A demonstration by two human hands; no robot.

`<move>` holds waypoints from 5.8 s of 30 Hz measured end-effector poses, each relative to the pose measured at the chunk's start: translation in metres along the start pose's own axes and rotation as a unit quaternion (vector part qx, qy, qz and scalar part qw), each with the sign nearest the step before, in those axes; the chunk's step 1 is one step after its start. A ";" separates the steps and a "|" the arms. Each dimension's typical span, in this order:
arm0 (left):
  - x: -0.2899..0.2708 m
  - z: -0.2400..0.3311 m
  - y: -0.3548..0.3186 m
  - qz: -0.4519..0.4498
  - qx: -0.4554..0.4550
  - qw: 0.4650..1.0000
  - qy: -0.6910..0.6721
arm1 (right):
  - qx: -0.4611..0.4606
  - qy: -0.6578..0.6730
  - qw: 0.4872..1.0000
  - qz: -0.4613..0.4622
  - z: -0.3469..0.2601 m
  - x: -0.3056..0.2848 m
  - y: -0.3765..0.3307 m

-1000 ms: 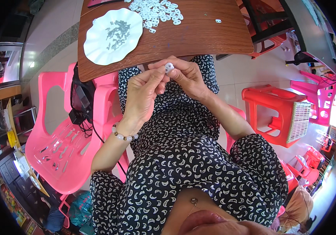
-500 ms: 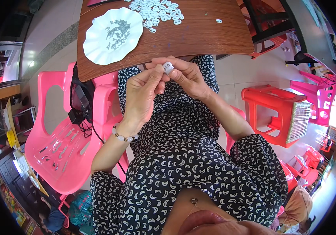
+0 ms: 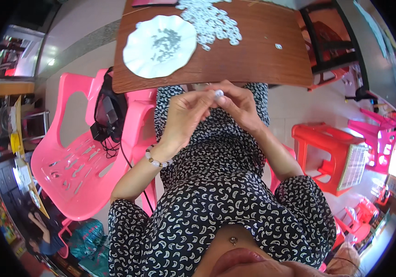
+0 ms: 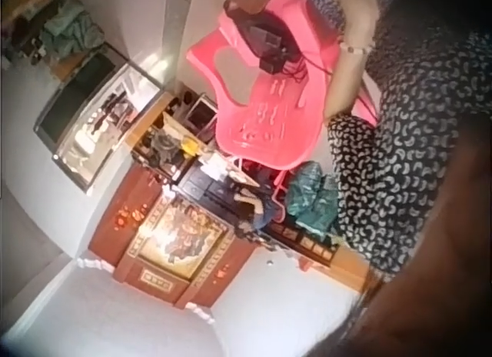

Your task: Assembling small white plastic components on a wooden table.

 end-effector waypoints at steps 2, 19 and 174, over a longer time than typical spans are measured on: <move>-0.003 -0.002 -0.001 -0.014 -0.008 1.000 0.004 | 0.010 -0.051 0.999 0.010 -0.001 0.001 -0.001; -0.079 0.037 -0.032 0.009 -0.004 0.998 -0.056 | 0.051 -0.116 0.974 0.190 0.003 -0.006 -0.004; -0.016 0.009 0.032 -0.023 -0.060 0.998 0.010 | -0.108 -0.660 0.742 0.040 -0.022 -0.102 0.152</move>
Point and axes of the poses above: each hand's wrist, its own y-axis towards the middle knuckle, its own x-axis out of the palm, z = x × y, the point moved 6 cm from there along y, towards the middle knuckle, and after that the axes turned 6 degrees about -y, right-handed, at the moved point
